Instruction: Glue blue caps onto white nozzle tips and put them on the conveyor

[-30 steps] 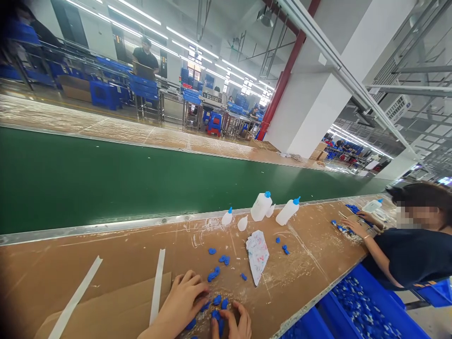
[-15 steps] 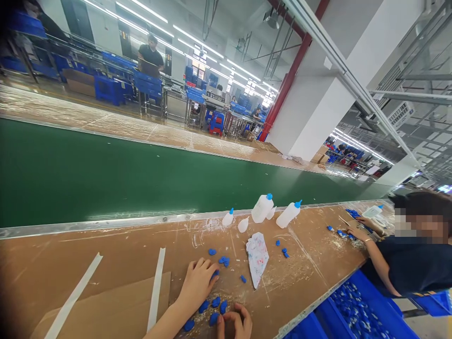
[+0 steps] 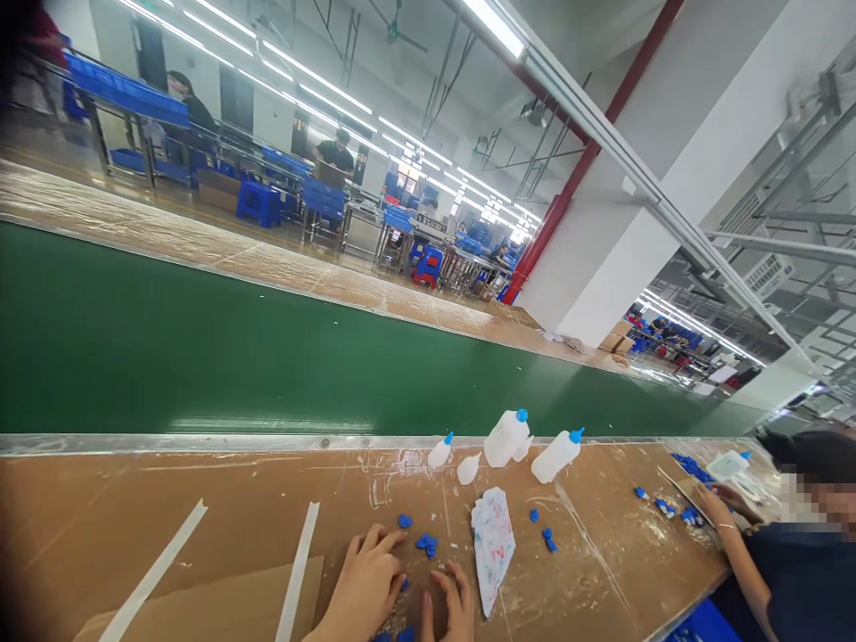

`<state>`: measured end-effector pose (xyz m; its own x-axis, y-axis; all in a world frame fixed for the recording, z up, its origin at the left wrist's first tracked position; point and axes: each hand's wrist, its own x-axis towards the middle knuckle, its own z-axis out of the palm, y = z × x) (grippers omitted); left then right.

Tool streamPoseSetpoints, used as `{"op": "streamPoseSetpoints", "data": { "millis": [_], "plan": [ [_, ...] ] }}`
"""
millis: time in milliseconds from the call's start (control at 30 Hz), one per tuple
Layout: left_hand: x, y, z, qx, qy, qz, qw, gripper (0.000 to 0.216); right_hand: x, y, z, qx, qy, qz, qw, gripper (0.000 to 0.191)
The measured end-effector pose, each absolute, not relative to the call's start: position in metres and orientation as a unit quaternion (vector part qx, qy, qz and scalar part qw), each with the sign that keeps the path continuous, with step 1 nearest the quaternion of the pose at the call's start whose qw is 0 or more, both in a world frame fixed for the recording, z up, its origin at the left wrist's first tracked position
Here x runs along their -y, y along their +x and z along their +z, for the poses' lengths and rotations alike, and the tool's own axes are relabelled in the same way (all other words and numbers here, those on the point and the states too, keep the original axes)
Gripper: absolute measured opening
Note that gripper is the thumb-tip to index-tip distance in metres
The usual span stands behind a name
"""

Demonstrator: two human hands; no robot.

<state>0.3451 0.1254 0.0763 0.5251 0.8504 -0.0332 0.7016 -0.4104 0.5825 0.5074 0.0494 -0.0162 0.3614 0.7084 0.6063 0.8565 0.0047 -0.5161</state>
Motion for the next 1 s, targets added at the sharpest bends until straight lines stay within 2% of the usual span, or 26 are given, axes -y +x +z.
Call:
{"op": "streamPoseSetpoints", "data": {
  "millis": [133, 267, 467, 767, 1000],
  "plan": [
    [-0.138, 0.347, 0.077, -0.469, 0.824, 0.153, 0.278, 0.011, -0.081, 0.514, 0.001, 0.584, -0.689, -0.057, 0.424, 0.024],
    [-0.159, 0.354, 0.072, -0.466, 0.825, 0.161, 0.277, 0.028, -0.103, 0.511, 0.009, 0.621, -0.672, -0.023, 0.403, 0.030],
    [-0.172, 0.362, 0.069, -0.445, 0.842, 0.123, 0.279, 0.022, -0.107, 0.514, 0.013, 0.662, -0.644, 0.015, 0.384, 0.021],
    [-0.156, 0.340, 0.067, -0.448, 0.841, 0.118, 0.279, 0.017, -0.081, 0.504, 0.007, 0.635, -0.633, 0.001, 0.444, 0.051],
    [-0.144, 0.331, 0.063, -0.457, 0.842, 0.132, 0.254, 0.016, -0.076, 0.499, 0.012, 0.596, -0.656, 0.024, 0.463, 0.055]
  ]
}}
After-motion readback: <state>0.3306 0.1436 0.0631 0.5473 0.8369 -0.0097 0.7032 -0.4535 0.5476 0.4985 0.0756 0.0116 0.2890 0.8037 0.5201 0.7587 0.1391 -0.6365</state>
